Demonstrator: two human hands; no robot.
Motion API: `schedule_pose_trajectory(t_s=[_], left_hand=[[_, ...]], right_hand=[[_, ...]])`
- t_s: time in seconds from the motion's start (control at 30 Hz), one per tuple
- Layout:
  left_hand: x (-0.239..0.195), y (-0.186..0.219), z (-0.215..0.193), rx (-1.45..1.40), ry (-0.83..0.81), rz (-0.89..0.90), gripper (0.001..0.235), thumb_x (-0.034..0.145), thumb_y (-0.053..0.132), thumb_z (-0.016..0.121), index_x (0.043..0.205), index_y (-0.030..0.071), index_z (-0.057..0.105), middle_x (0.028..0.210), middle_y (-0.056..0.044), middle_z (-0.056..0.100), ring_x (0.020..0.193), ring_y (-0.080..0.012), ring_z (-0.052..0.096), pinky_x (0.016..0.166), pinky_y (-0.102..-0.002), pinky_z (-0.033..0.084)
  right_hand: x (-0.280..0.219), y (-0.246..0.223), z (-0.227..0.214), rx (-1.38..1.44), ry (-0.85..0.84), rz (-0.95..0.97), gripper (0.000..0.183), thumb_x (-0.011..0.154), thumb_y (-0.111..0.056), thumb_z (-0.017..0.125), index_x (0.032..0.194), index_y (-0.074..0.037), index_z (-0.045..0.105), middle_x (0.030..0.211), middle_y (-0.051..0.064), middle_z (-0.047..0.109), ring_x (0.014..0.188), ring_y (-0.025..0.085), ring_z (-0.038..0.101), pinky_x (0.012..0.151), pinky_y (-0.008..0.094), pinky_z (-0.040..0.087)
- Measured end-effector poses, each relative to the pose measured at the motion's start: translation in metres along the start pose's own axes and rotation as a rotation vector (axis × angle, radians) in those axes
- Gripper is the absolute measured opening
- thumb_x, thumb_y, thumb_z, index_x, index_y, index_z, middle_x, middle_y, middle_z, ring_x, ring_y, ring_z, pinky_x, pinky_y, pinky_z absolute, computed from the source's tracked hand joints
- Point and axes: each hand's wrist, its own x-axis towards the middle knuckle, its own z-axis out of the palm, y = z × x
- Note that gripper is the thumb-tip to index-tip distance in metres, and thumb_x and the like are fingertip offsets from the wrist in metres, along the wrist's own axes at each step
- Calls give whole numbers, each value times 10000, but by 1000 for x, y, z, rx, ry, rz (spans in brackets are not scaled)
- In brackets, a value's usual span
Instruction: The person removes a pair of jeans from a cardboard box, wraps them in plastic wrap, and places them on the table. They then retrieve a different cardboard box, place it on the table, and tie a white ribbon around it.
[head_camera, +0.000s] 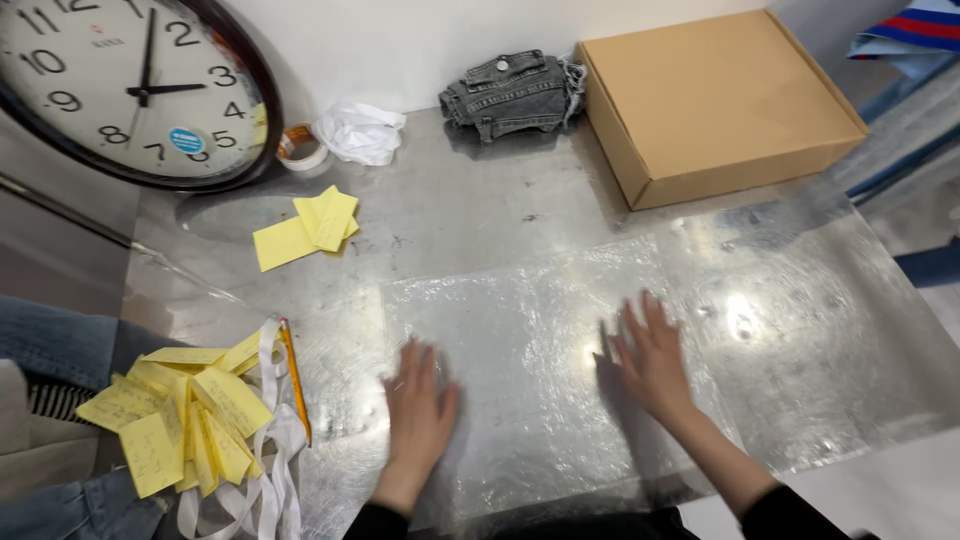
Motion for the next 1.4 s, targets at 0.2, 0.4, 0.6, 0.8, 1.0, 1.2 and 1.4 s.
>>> schedule_pose_trajectory(t_s=[0.2, 0.4, 0.6, 0.8, 1.0, 1.2, 1.4], left_hand=[[102, 60, 37, 125, -40, 204, 705, 1007, 339, 604, 1599, 44, 359, 1740, -212, 184, 1600, -346, 223, 1199, -732, 193], [139, 52, 25, 255, -164, 256, 672, 1081, 450, 454, 1655, 163, 254, 1774, -91, 82, 1624, -249, 99, 1253, -665, 49], [130, -9, -16, 299, -169, 2, 723, 1018, 656, 145, 1668, 344, 92, 1754, -58, -110, 1605, -294, -73, 1253, -590, -82], [86, -82, -2, 253, 201, -65, 704, 1042, 554, 325, 1657, 217, 267, 1765, -77, 142, 1616, -285, 117, 1263, -580, 39], [4, -78, 34, 162, 358, -204, 595, 934, 436, 596, 1423, 96, 576, 1542, -139, 493, 1458, -387, 434, 1164, -565, 401], [-51, -72, 67, 54, 347, -454, 766, 811, 439, 776, 1497, 230, 505, 1117, 9, 660, 1073, -310, 666, 971, -479, 556], [-29, -86, 12, -231, -220, -728, 303, 852, 497, 746, 966, 218, 773, 875, 49, 787, 860, -143, 745, 830, -300, 547]], right_hand=[[84, -100, 55, 8, -178, -221, 628, 1067, -283, 509, 1663, -190, 336, 1728, 195, 236, 1590, 395, 189, 1227, 679, 168], [115, -93, 62, -188, -366, -294, 572, 1112, -425, 374, 1666, -309, 292, 1745, 30, 226, 1607, 250, 160, 1269, 567, 99], [130, -7, 46, -250, -142, -159, 619, 1082, -522, 258, 1643, -260, 265, 1752, 21, 158, 1612, 202, 85, 1290, 533, -23], [121, 50, 31, -204, -40, 100, 637, 1062, -506, 330, 1642, -243, 346, 1735, 11, 291, 1620, 219, 193, 1265, 645, 52], [45, -15, 8, -103, -77, 226, 747, 1007, -280, 470, 1678, -171, 162, 1762, 116, 63, 1607, 343, 36, 1268, 628, -39], [-70, -58, 24, 275, -196, -30, 606, 947, -269, 702, 1531, -295, 541, 1738, 69, 220, 1606, 326, 142, 1270, 599, 33], [-76, -64, 11, 511, -221, 191, 377, 892, -275, 730, 1259, -250, 812, 1498, -12, 662, 1401, 163, 609, 1169, 338, 443]])
